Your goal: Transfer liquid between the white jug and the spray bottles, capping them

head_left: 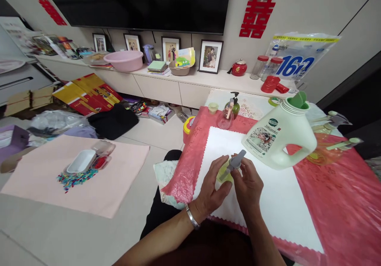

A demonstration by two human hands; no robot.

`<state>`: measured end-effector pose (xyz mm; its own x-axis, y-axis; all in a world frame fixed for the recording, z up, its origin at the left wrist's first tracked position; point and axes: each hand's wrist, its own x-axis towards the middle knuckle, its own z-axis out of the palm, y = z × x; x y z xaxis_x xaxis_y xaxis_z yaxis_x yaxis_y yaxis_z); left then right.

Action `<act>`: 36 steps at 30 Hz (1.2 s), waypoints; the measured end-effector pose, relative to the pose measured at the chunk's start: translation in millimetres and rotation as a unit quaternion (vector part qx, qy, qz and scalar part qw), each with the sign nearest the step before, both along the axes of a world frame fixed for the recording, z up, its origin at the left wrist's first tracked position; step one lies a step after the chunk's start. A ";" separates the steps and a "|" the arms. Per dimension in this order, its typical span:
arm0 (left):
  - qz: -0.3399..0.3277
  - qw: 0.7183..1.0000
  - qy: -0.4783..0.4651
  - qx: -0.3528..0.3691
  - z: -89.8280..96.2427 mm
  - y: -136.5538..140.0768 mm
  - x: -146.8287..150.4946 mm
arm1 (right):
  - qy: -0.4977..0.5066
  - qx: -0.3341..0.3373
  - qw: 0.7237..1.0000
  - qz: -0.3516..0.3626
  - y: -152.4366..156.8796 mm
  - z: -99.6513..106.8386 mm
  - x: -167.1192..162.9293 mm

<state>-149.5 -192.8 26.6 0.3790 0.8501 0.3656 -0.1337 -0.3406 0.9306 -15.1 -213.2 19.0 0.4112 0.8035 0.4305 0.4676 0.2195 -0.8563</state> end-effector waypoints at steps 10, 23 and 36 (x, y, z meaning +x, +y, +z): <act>0.057 0.982 -0.062 -0.168 16.4 0.3 28.2 | -0.007 0.042 0.996 -0.078 4.3 5.9 -16.2; 0.062 0.920 -0.247 -0.297 14.0 7.6 33.9 | 0.006 0.094 0.995 -0.036 6.0 3.9 -22.0; 0.045 0.928 -0.234 -0.287 12.3 9.0 35.5 | 0.098 0.071 0.990 0.077 2.9 6.2 -3.9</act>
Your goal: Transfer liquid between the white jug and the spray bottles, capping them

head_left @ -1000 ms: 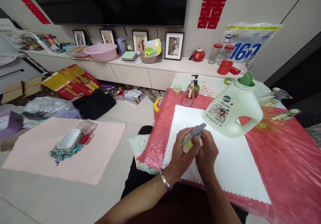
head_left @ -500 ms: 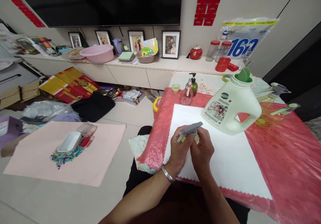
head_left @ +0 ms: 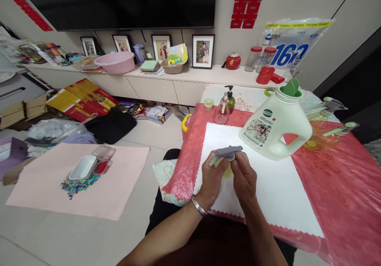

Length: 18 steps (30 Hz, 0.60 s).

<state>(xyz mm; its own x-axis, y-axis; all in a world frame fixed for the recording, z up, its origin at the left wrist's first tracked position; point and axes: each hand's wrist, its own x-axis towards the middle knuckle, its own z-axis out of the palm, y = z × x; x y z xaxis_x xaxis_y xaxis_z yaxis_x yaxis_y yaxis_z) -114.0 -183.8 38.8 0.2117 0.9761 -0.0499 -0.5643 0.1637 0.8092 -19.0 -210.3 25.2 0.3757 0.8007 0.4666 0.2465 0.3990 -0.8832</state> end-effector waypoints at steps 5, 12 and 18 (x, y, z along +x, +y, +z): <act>0.018 1.000 0.011 0.017 -2.0 3.1 -0.1 | 0.036 -0.012 0.999 0.010 0.3 -7.6 -1.1; 0.034 0.996 0.078 0.040 -2.7 3.7 -2.7 | 0.060 -0.024 0.997 0.038 -0.5 -8.5 0.5; 0.062 0.996 0.055 0.033 -3.4 4.2 -1.7 | 0.056 -0.019 0.998 0.032 1.4 0.3 -0.6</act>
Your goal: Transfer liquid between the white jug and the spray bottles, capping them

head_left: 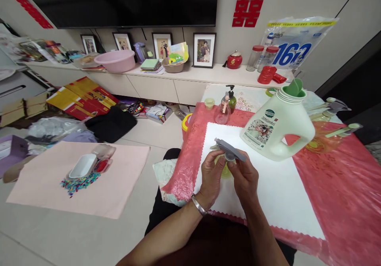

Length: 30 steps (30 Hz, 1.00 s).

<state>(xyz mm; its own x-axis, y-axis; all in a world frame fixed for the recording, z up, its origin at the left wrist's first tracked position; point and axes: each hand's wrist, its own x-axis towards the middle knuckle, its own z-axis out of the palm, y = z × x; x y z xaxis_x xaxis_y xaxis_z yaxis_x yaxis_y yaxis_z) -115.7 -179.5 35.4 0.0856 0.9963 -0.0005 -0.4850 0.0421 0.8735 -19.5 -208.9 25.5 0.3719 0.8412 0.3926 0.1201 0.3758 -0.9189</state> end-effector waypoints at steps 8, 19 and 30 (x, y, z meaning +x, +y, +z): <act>-0.021 1.000 0.013 0.013 -5.0 -1.2 -3.4 | 0.019 -0.021 0.999 -0.034 1.0 1.9 -5.0; -0.071 0.996 0.012 0.043 -1.7 -1.8 -6.7 | -0.012 -0.038 0.997 -0.073 1.8 -1.9 -7.0; -0.070 0.997 0.007 0.021 1.0 2.1 -4.5 | -0.047 -0.028 0.994 -0.090 3.0 -8.3 -8.5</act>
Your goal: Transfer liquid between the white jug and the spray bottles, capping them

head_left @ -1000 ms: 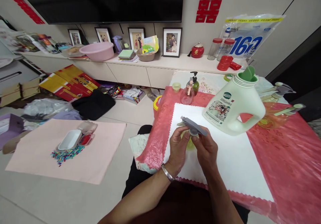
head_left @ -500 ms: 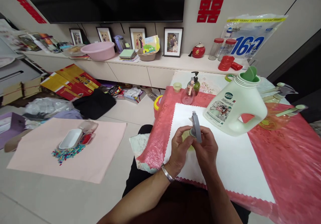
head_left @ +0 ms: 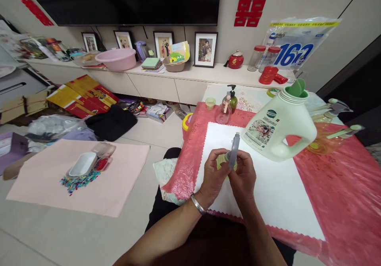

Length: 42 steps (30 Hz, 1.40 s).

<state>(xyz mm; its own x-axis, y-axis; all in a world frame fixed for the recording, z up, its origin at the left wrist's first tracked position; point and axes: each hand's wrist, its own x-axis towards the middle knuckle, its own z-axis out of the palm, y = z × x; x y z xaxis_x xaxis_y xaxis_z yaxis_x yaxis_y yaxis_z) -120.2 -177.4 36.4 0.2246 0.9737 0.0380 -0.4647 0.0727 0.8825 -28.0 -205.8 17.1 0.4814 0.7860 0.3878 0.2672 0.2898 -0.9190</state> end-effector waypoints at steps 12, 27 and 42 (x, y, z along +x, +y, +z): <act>0.006 0.997 0.057 0.043 -0.8 -0.7 -2.0 | 0.009 -0.003 1.000 0.001 -9.7 2.0 -2.0; -0.011 1.000 -0.027 0.003 -5.9 -1.4 -3.1 | 0.176 -0.005 0.984 -0.021 -5.0 -10.9 -16.5; -0.026 1.000 -0.013 -0.002 -8.7 -1.1 -3.3 | 0.230 -0.009 0.973 -0.005 -3.9 -30.1 6.6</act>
<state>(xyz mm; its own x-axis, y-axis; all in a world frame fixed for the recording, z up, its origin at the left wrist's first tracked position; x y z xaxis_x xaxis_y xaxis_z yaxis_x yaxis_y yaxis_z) -123.5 -178.5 27.8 0.2733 0.9611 0.0396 -0.4827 0.1014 0.8699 -21.5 -209.7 -12.9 0.6084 0.7853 0.1146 -0.1719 0.2713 -0.9470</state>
